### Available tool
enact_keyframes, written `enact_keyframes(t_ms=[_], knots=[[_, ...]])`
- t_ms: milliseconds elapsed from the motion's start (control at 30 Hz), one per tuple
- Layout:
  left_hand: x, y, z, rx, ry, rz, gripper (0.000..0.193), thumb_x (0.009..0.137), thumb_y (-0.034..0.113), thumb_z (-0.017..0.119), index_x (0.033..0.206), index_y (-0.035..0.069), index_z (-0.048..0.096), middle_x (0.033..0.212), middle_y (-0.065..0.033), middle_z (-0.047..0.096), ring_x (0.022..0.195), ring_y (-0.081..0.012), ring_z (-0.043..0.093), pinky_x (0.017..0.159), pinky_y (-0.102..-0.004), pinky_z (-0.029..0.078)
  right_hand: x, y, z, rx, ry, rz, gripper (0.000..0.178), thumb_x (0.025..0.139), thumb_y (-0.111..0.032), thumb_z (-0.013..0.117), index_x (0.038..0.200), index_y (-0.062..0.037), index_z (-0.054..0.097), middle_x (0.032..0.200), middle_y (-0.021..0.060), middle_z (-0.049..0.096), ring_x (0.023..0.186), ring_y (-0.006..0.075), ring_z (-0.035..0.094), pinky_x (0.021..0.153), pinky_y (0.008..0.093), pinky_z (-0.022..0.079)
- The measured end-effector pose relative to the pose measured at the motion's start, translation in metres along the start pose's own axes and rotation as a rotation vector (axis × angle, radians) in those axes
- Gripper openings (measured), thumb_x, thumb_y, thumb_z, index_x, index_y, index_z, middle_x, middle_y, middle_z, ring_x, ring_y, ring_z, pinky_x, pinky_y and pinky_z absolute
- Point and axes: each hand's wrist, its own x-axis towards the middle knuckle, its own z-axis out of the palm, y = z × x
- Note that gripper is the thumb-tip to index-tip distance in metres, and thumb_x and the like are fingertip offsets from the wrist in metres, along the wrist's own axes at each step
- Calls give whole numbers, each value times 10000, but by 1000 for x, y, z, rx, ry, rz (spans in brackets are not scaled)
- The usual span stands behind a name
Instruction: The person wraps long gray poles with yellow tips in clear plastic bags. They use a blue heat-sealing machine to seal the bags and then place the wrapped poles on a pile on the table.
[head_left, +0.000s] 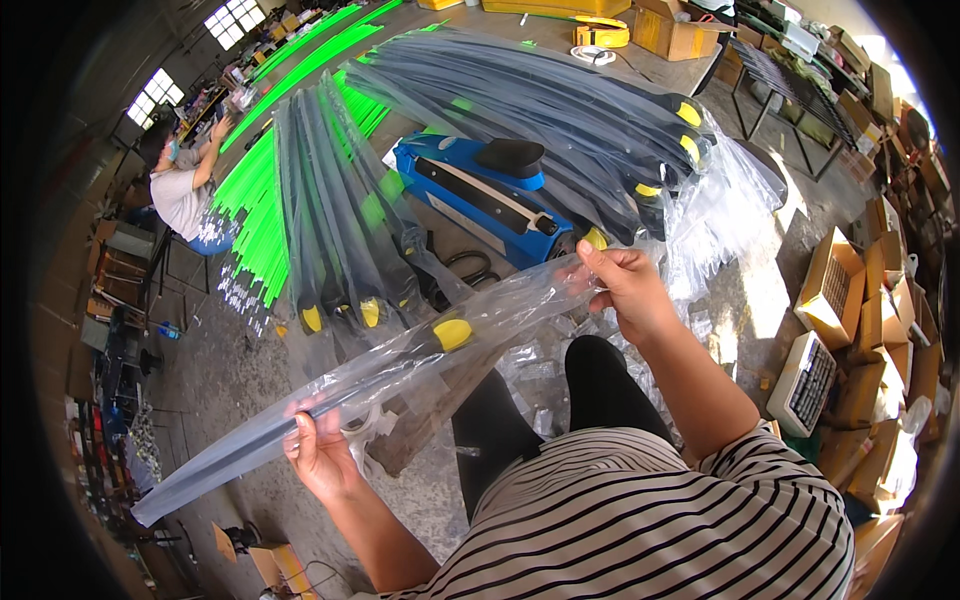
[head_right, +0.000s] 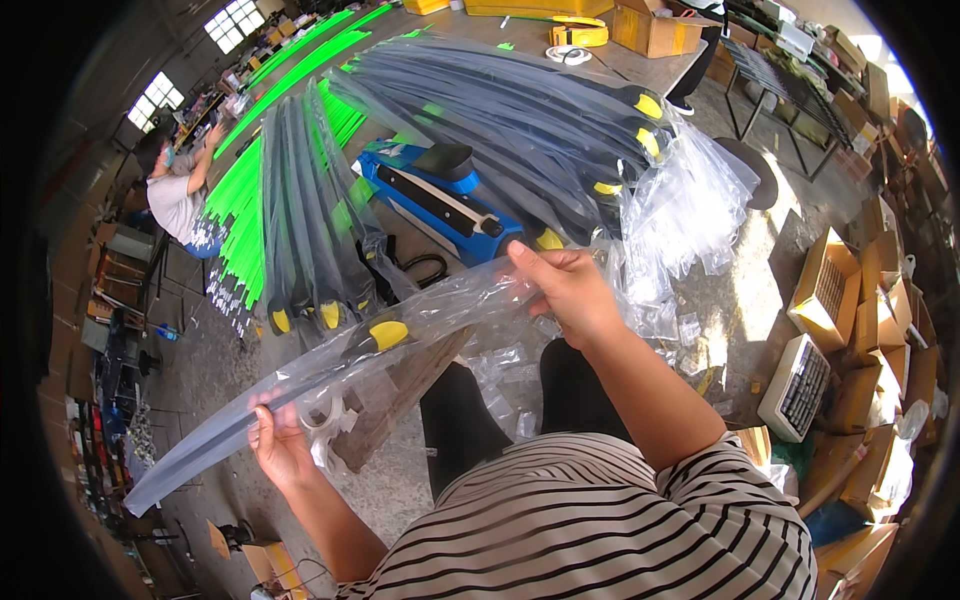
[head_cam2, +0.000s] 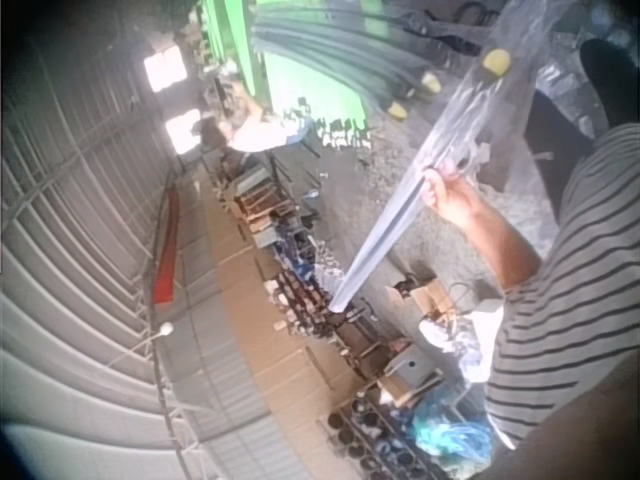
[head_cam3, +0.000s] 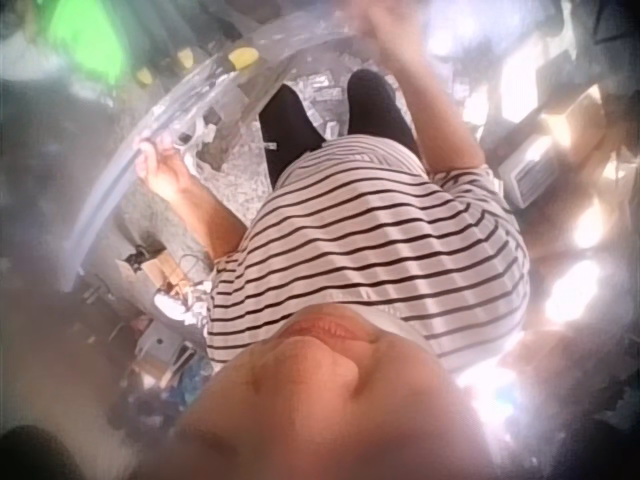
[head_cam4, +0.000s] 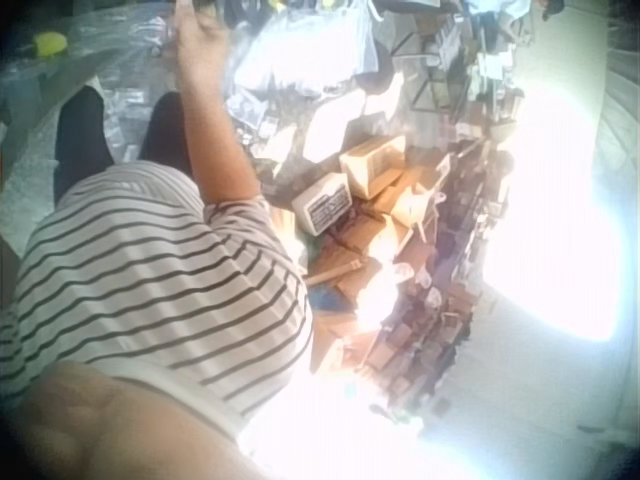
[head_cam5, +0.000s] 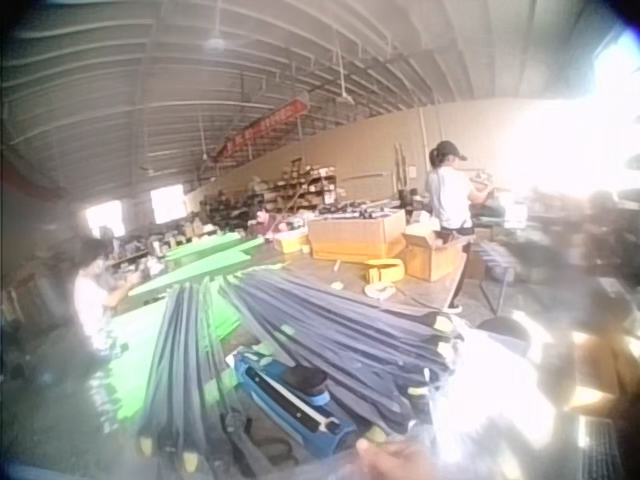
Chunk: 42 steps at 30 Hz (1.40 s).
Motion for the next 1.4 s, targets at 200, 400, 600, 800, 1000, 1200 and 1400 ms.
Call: enact_keyframes(t_ms=[200,400,600,800,1000,1200,1400], knots=[[1,-3,-6,-10,6,-16,233,818,96,587,1025,-6,552,970,-113,581,933,-265,563,830,-398,499,10,4,0,62,-17,-141,196,803,-228,636,793,-32,633,637,21,604,503,65,502,453,178,360],[-1,-8,-7,-6,0,-7,234,821,93,582,1030,-8,547,991,-120,579,943,-263,566,833,-398,498,17,-5,11,20,13,-280,184,838,-190,589,776,-20,615,540,1,539,451,47,433,423,180,326],[-2,-18,9,11,67,-7,206,837,100,564,1012,-9,557,1013,-115,576,964,-225,565,863,-368,482,48,2,12,-48,100,-413,164,831,-145,591,781,9,623,521,-6,511,443,37,396,428,187,310],[6,-35,34,-9,197,-31,125,825,87,581,893,-17,592,978,-131,590,902,-209,592,814,-364,513,101,-6,15,-58,41,-482,141,823,-124,599,795,10,633,520,-26,487,455,35,385,432,190,295],[21,-65,64,-61,249,3,172,820,52,577,946,-63,554,949,-143,592,871,-216,590,807,-348,512,153,-13,11,-135,-23,-459,134,835,-122,585,776,-8,624,554,-32,496,468,42,381,443,189,304],[26,-88,71,-73,240,-1,174,831,59,565,942,-74,554,944,-149,593,858,-219,594,801,-346,516,176,-15,8,-204,-3,-433,148,847,-138,573,766,-22,619,582,-43,505,487,37,369,455,190,307],[25,-94,77,-67,189,9,161,836,64,558,922,-73,565,952,-148,594,852,-211,598,794,-333,518,194,-8,4,-210,9,-450,161,854,-159,567,801,-21,631,591,-57,500,498,31,337,462,195,296]])
